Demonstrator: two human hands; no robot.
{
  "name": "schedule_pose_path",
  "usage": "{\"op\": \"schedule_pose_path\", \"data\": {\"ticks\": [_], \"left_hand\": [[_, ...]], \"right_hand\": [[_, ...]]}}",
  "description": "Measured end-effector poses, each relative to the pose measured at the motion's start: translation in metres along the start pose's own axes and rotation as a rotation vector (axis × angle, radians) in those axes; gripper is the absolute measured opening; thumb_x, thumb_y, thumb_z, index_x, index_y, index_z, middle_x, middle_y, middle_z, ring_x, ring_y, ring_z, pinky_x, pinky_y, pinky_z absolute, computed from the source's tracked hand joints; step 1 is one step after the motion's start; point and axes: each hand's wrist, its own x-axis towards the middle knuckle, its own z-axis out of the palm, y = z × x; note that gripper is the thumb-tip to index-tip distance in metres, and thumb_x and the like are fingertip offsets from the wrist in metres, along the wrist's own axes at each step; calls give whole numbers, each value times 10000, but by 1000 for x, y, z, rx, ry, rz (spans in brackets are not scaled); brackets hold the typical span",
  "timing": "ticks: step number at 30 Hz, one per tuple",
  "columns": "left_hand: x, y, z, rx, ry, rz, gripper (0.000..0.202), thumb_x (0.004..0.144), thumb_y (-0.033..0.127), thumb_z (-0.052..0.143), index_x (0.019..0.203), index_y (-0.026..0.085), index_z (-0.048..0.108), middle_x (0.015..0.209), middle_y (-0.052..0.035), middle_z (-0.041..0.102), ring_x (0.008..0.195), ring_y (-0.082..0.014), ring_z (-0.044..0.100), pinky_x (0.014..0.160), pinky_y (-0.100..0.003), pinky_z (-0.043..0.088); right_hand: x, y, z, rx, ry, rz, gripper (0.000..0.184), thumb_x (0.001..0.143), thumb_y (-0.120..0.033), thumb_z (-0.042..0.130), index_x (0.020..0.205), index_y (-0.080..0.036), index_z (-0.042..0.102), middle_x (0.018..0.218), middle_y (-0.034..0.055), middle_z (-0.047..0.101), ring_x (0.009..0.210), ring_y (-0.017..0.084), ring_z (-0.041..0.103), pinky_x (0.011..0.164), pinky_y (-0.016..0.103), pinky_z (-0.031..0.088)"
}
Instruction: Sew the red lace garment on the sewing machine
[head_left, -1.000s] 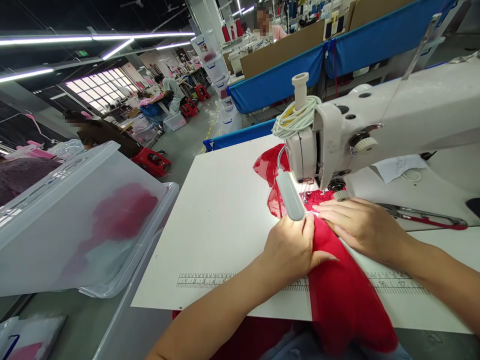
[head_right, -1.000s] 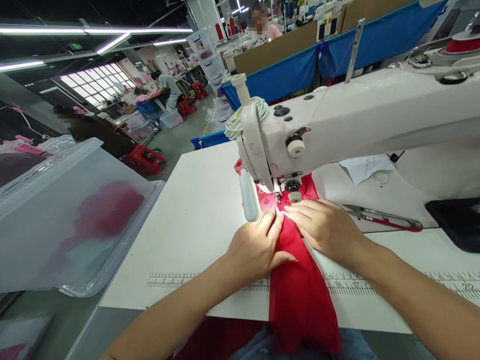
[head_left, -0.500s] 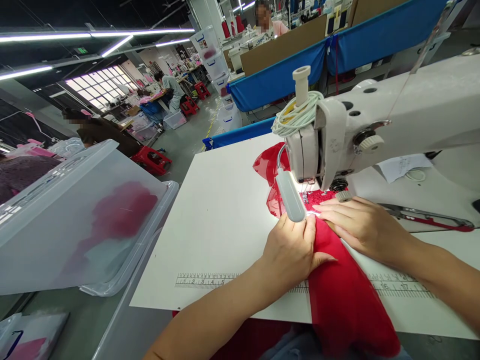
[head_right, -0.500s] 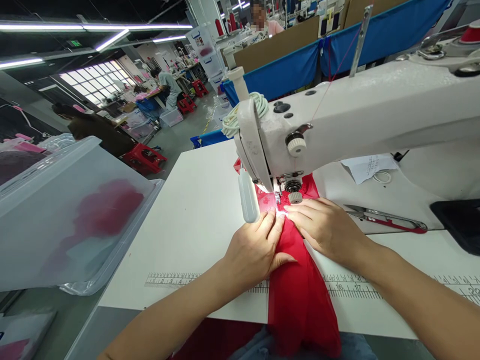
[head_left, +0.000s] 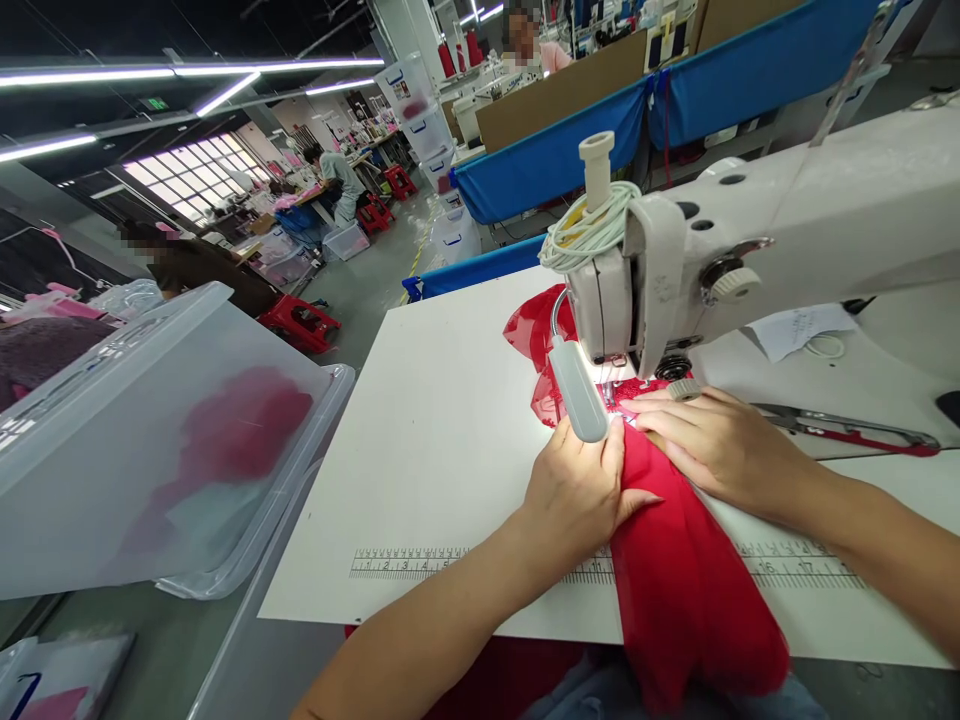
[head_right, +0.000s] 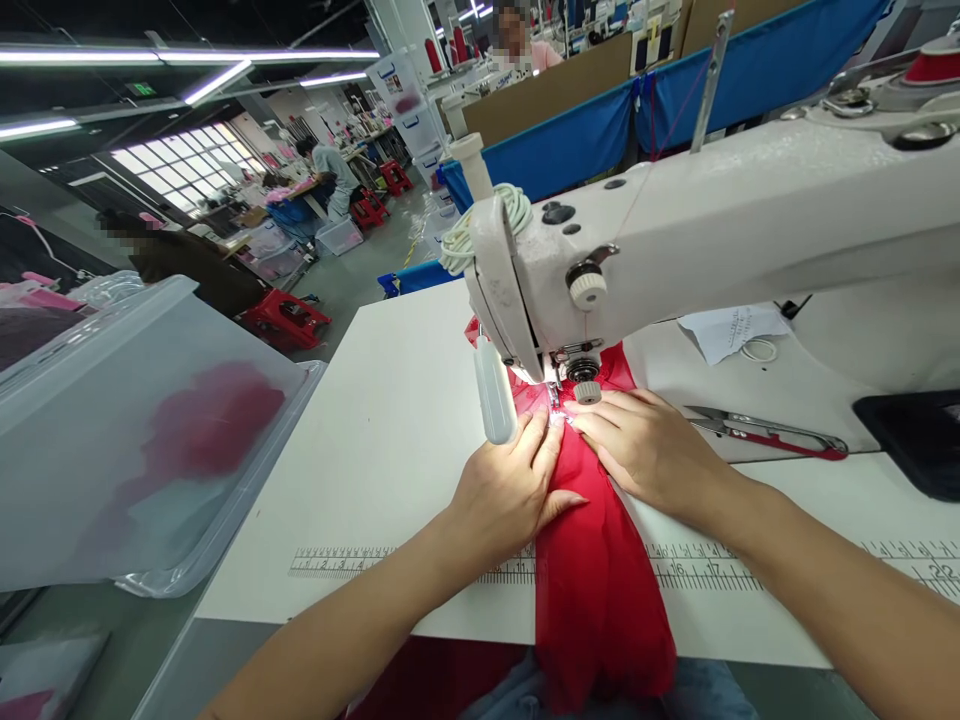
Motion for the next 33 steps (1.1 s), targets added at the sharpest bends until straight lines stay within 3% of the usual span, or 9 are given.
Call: {"op": "schedule_pose_path", "data": {"ticks": [10,16,21,25,29,33], "left_hand": [[4,-4,-5,9,-13,22,703,1012,609,390,1302,-2,582,1184,-229,687,1048,-324,673,894,-428,545],[2,-1,-5,-39,-36,-10,628,994,526,495,1319,-6,566,1244,-244,655,1153,-357,629,998,-476,505],[11,-18,-8,-167,-76,-113,513,990,457,496,1265,40,612,1128,-191,684,1110,-328,632,954,-436,531],[22,-32,-23,-205,-226,-321,281,975,337,542,1145,149,661,1226,-138,661,1163,-290,607,955,-395,526],[20,-17,-49,-131,-521,-450,333,1001,390,487,943,131,689,922,-144,700,847,-290,692,700,-373,532],[15,-17,-65,-195,-623,-431,326,1015,351,426,891,170,666,772,-89,690,697,-261,689,615,-330,482]], "right_hand": [[0,1,3,4,-17,41,333,939,-62,390,1027,-142,702,1083,89,778,937,210,718,769,351,515],[1,1,3,10,-31,45,333,918,-54,395,1029,-151,693,1102,92,773,963,212,720,780,345,538],[1,3,3,4,-36,41,339,955,-76,383,1118,-116,677,1095,117,772,957,234,725,787,363,568],[2,1,-3,39,11,14,337,949,-46,396,1141,-102,667,1081,120,771,949,227,725,819,353,574],[6,-11,-8,177,-4,-49,349,930,-66,412,1157,-148,664,1167,122,748,1068,225,698,934,381,553],[7,-23,-3,253,-130,-107,391,974,-234,480,1344,-173,592,1265,138,712,1146,260,665,969,460,534]]}}
